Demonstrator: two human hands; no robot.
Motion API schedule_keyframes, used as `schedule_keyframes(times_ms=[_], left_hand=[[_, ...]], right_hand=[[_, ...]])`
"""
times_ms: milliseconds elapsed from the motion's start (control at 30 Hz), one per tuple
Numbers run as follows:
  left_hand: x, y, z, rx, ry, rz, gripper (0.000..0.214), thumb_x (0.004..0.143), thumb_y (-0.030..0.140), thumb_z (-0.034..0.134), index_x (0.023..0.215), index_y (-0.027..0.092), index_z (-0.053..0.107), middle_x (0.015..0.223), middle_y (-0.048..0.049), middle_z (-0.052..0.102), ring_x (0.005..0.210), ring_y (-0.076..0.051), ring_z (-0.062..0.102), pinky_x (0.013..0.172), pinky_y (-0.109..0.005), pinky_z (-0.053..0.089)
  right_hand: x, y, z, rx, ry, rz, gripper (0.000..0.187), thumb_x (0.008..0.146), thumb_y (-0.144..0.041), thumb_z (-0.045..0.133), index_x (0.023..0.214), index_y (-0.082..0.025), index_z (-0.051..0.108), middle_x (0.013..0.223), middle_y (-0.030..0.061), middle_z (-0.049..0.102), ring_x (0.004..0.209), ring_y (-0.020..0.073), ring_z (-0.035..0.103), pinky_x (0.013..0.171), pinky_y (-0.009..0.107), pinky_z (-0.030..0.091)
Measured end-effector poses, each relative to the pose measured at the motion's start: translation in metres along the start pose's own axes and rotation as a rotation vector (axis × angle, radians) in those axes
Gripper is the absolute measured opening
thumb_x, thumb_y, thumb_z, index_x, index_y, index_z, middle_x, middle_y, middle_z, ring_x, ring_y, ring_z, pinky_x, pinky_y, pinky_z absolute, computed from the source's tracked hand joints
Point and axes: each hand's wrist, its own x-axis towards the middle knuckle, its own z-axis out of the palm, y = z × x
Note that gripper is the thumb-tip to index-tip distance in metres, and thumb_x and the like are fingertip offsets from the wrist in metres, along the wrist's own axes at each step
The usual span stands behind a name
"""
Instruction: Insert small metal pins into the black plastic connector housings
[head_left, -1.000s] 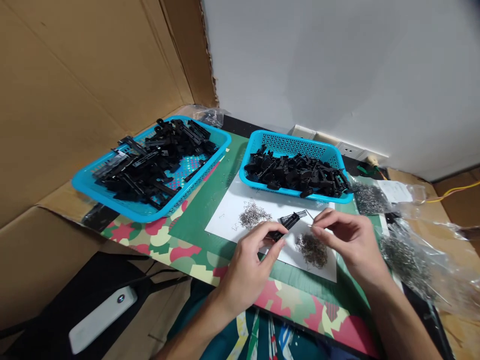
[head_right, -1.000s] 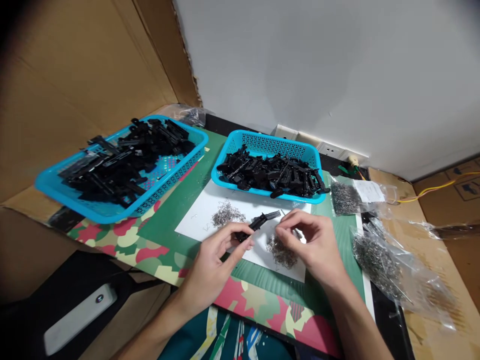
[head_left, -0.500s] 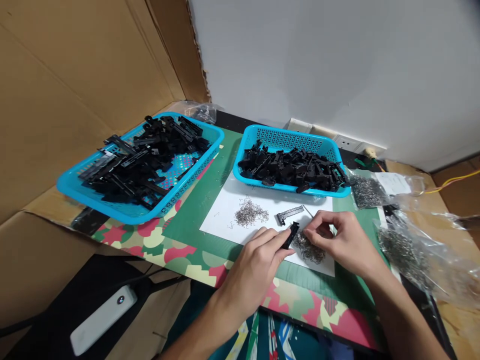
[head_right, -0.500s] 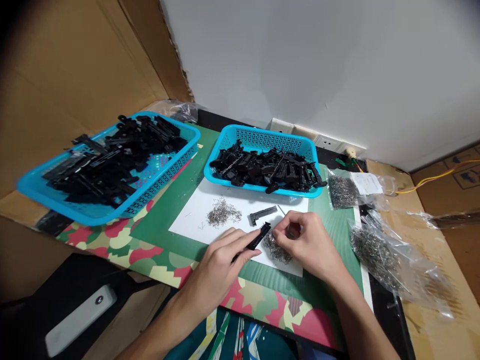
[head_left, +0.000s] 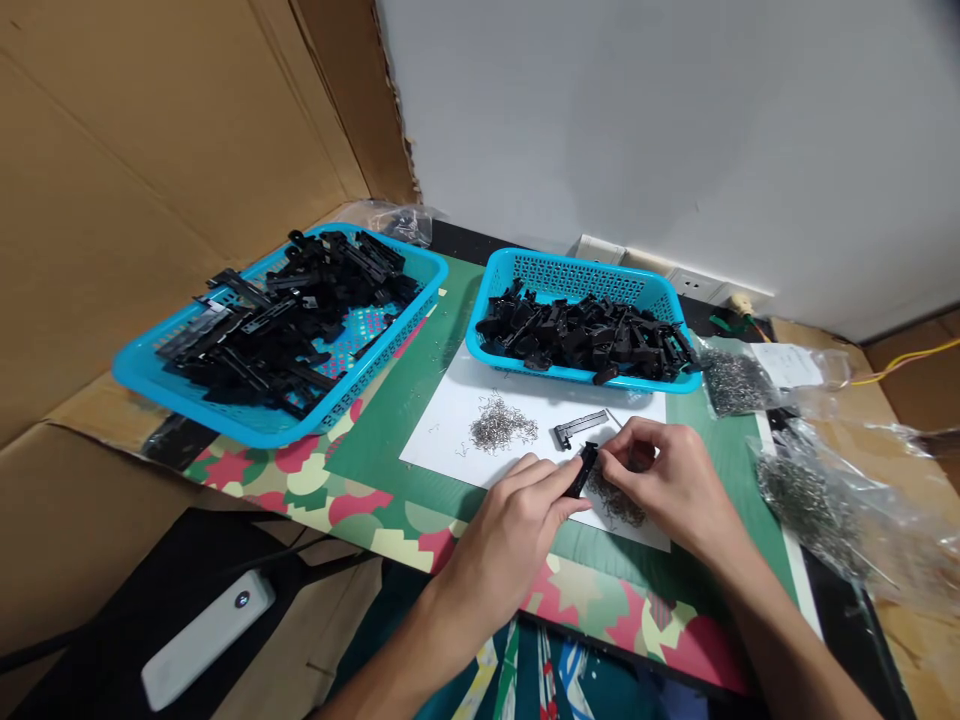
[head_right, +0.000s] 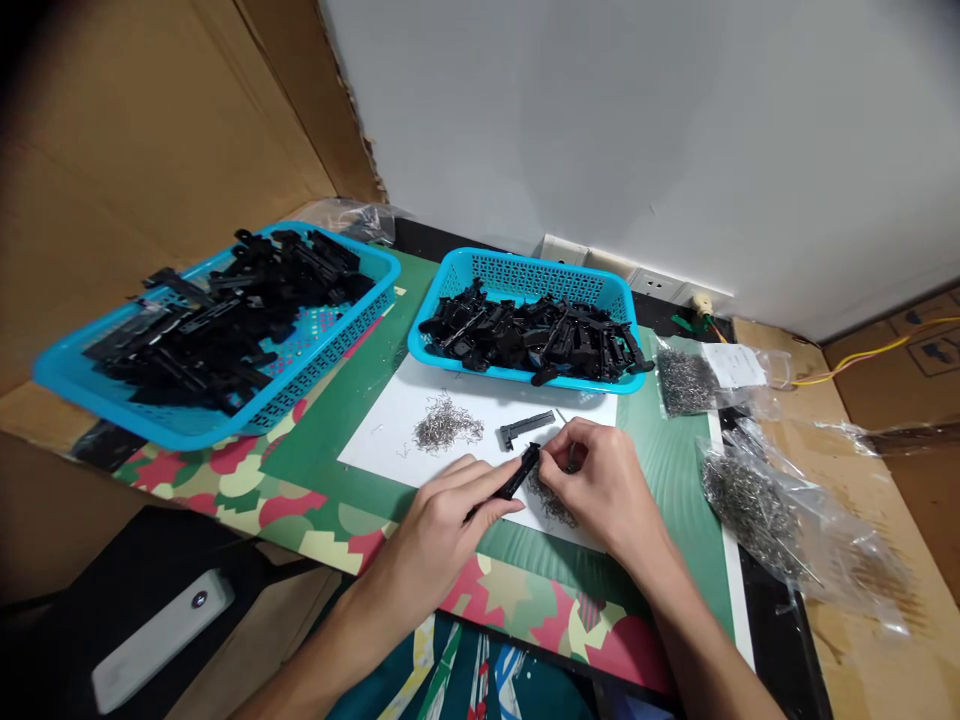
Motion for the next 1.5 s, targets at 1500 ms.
schedule_keyframes(times_ms=[1500], left_hand=[[0.002, -0.002, 0.002, 0.04, 0.036, 0.008, 0.032, 0.104, 0.014, 0.061, 0.135, 0.018, 0.066, 0.098, -0.0049, 0.071, 0.098, -0.024, 0.065, 0.082, -0.039, 0.056]], right_hand=[[0.007, 0.038, -0.034, -0.394, -0.031, -0.122, 0.018, 0.102, -0.033, 0.053, 0.088, -0.023, 0.058, 0.084, 0.0061, 0.065, 0.082, 0.0251, 0.059, 0.07, 0.035, 0.041]])
